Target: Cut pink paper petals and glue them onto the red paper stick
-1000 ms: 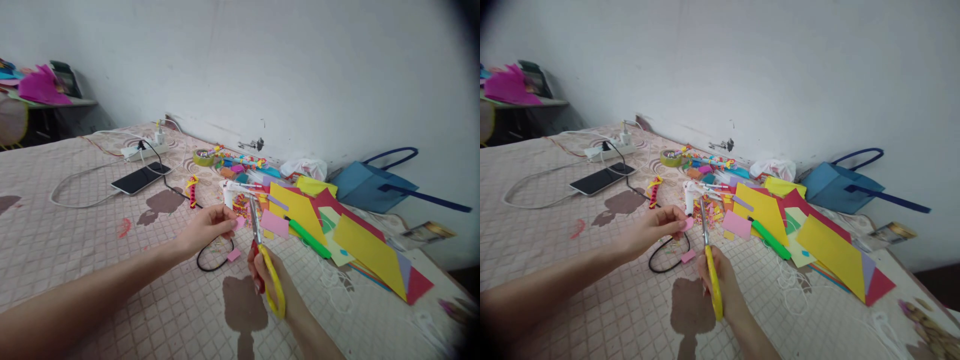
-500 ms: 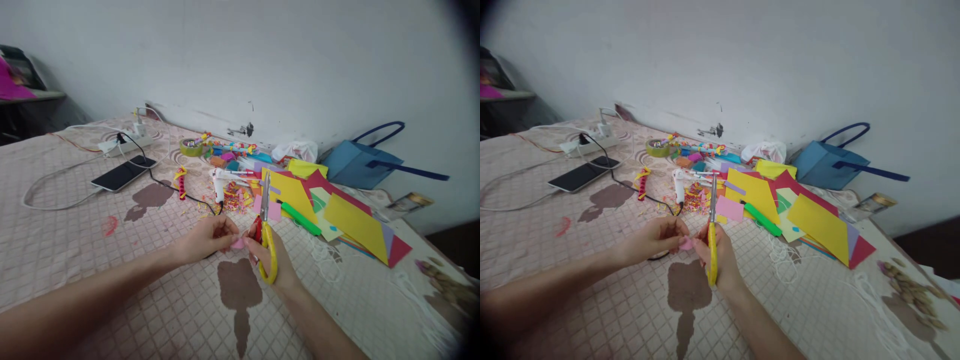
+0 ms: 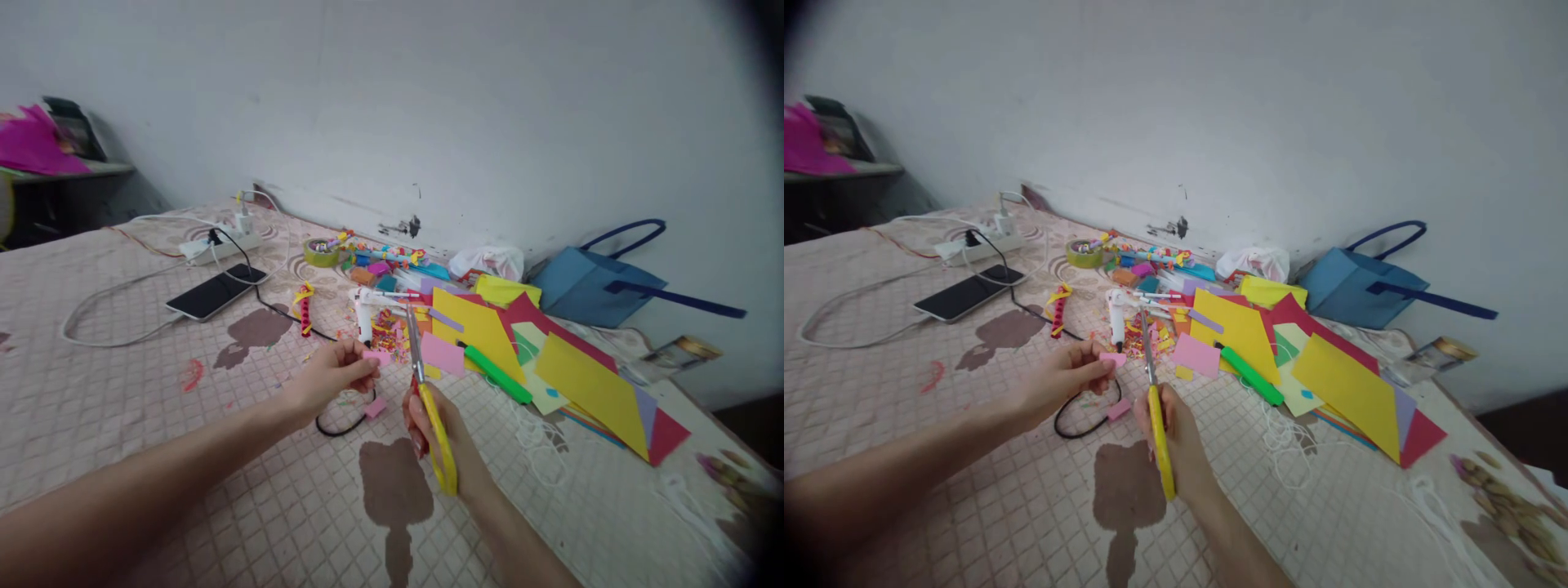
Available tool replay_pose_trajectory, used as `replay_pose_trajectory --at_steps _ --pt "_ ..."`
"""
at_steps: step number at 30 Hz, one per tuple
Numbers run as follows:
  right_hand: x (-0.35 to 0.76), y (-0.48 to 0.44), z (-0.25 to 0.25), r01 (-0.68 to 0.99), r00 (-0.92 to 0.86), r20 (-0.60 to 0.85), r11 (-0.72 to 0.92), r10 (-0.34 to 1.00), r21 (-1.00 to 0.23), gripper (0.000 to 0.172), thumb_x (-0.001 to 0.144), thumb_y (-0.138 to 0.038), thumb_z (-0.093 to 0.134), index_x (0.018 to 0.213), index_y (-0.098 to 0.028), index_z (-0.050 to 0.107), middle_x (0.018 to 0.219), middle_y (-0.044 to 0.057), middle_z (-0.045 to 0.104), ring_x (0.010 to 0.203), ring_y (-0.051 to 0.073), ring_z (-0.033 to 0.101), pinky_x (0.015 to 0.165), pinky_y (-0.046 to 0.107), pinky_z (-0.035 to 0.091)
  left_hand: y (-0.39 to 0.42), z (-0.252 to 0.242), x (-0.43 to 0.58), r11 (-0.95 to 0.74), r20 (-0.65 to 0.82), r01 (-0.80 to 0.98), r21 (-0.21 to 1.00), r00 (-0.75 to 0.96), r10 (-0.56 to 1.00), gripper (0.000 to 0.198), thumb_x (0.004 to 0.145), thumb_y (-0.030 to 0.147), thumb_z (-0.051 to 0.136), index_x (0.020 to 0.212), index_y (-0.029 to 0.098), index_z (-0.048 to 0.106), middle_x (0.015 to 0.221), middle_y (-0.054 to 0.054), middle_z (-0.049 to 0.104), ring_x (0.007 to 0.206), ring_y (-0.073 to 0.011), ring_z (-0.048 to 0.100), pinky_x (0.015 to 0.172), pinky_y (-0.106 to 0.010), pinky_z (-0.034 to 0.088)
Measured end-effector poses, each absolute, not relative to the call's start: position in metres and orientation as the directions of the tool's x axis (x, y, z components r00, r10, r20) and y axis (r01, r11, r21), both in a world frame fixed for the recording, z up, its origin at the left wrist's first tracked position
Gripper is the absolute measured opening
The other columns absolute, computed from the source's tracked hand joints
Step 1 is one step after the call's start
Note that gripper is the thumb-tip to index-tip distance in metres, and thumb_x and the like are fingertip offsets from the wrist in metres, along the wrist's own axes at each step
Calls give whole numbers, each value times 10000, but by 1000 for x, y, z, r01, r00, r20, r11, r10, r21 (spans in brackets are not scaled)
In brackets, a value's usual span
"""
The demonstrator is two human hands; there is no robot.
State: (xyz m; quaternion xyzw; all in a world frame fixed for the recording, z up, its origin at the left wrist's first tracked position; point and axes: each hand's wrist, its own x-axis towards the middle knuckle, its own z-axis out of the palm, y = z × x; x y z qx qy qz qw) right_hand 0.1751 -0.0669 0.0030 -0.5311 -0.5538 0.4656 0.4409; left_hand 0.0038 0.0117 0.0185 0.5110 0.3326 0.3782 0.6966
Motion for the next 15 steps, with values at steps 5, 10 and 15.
replay_pose_trajectory --at_steps 5,10,15 --pt "173 -68 8 347 -63 -21 2 998 -938 278 837 -433 493 702 -207 405 568 -66 355 467 81 363 415 192 332 18 24 -2 126 -4 -254 959 432 902 207 752 303 653 740 140 526 608 54 540 522 -37 480 522 -162 380" --pt "174 -67 8 387 -71 -48 -17 996 -922 273 805 -421 520 689 -211 390 596 -57 358 478 82 358 399 187 320 22 31 -6 151 -28 -280 948 400 916 217 737 313 671 765 136 550 735 -7 655 678 -90 606 692 -225 468" --pt "175 -67 5 380 -121 -76 -25 990 -925 289 807 -422 512 669 -216 362 575 -65 338 443 75 330 384 190 295 23 37 -8 171 -36 -277 946 434 900 236 723 316 688 750 129 547 796 -55 697 749 -138 653 752 -285 497"
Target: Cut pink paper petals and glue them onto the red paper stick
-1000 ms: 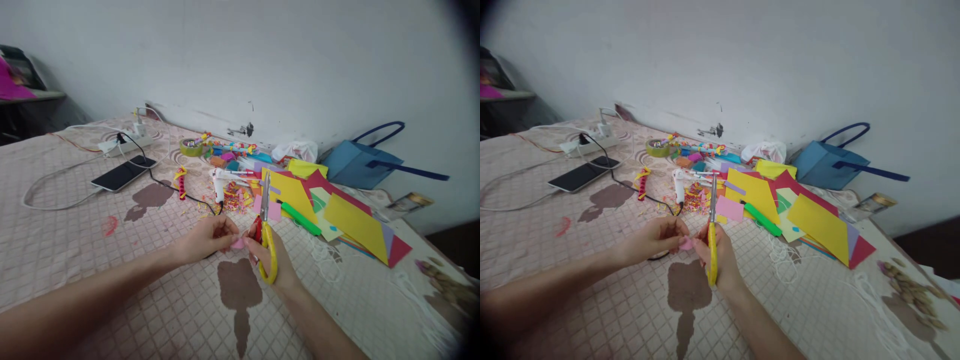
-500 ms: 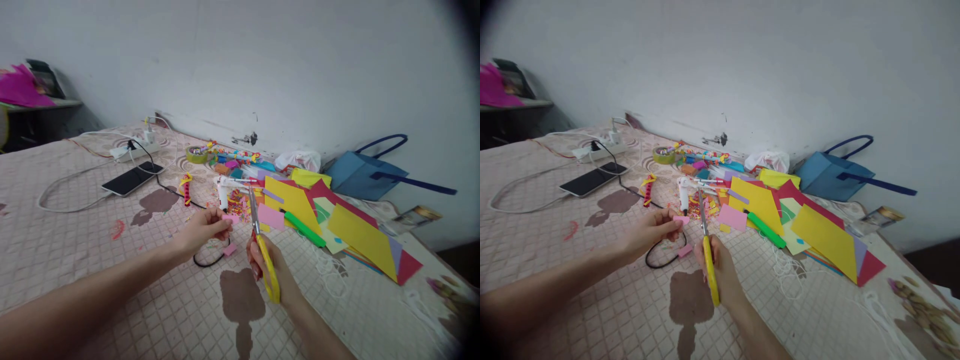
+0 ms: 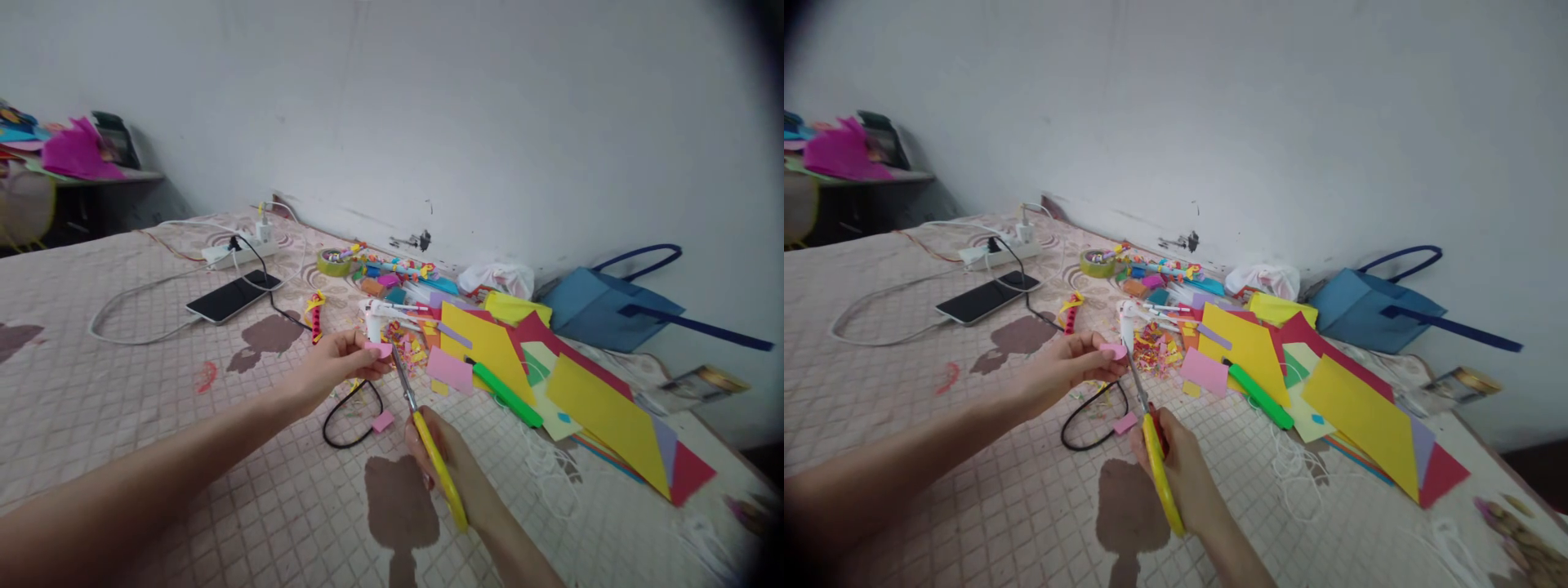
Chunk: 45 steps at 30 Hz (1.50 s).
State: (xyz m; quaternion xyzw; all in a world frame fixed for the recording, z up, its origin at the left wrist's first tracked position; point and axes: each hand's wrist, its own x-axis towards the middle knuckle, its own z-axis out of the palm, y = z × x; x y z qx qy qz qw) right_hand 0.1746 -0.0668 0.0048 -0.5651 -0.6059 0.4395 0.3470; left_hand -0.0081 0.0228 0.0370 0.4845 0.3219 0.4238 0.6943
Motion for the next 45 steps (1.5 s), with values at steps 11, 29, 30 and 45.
replay_pose_trajectory --at_steps 11,29,30,45 --pt "177 -67 -1 452 -123 -44 17 991 -892 324 837 -495 463 691 -213 398 526 -69 351 405 73 319 366 194 281 23 39 -9 173 -33 -266 948 459 888 217 735 299 680 740 125 550 758 -38 684 699 -106 640 733 -256 495" --pt "174 -69 5 365 -121 -75 -26 990 -931 298 794 -448 535 672 -211 401 536 -69 342 418 70 314 365 185 284 23 37 -8 197 -37 -322 926 443 896 210 715 275 699 744 128 552 751 -42 692 697 -119 649 735 -266 501" --pt "174 -69 5 359 -120 -81 -32 989 -933 300 792 -452 535 673 -211 403 534 -69 344 415 70 315 361 185 285 23 37 -8 199 -38 -325 925 441 897 209 713 272 701 743 128 552 748 -42 692 693 -118 649 731 -264 502" --pt "179 -68 -5 411 -108 -109 -55 988 -910 264 808 -411 535 684 -216 407 500 -81 338 378 66 304 357 194 276 25 39 -9 212 -45 -355 910 425 904 182 722 241 692 734 129 549 731 -27 688 665 -102 635 725 -253 494"
